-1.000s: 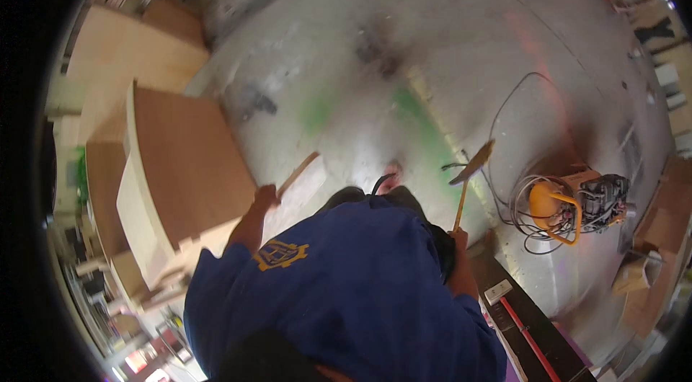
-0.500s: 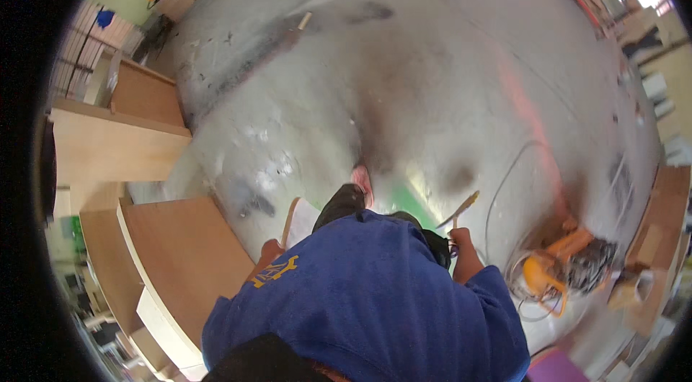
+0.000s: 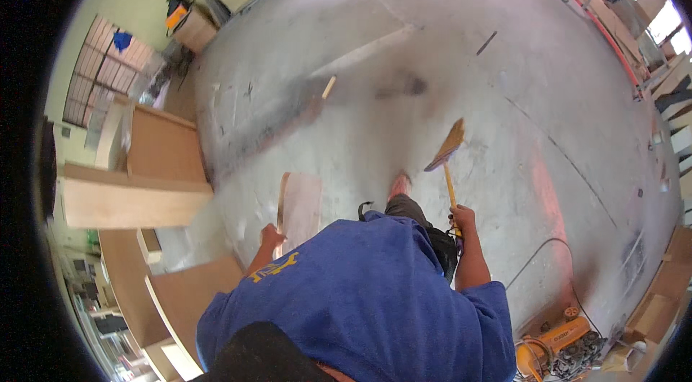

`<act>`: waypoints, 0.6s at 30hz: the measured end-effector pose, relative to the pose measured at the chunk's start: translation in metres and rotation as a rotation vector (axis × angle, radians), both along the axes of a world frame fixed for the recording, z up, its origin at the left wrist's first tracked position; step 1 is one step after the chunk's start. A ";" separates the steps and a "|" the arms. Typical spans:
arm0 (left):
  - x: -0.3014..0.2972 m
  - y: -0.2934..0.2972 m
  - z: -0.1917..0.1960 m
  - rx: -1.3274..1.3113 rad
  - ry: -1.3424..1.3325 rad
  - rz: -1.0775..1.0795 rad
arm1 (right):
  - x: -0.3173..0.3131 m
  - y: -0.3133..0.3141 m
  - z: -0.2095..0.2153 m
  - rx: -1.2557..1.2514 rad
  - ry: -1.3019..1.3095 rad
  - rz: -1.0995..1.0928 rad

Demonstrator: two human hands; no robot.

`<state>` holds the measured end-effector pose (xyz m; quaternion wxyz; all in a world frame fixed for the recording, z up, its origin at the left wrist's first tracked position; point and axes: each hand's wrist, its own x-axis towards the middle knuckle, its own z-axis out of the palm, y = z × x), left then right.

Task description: Sweeping sawdust and wood debris into a dustpan in a woodworking workshop.

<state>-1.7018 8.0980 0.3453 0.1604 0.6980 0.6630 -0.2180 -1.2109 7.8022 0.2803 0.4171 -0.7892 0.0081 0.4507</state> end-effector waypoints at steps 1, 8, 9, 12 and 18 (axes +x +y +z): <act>0.023 0.016 0.006 0.037 0.006 -0.011 | 0.027 0.023 -0.009 -0.027 0.057 0.050; 0.155 0.182 -0.041 -0.140 0.065 -0.182 | 0.191 0.188 -0.029 -0.327 -0.899 1.361; 0.064 0.200 -0.122 0.138 0.249 -0.427 | 0.192 0.228 -0.014 -0.296 -0.909 1.347; 0.164 0.264 -0.199 0.086 0.047 -0.555 | 0.245 0.286 -0.018 -0.399 -0.338 0.490; 0.282 0.395 -0.209 -0.237 -0.029 -0.554 | 0.271 0.312 0.000 -0.608 -0.262 0.512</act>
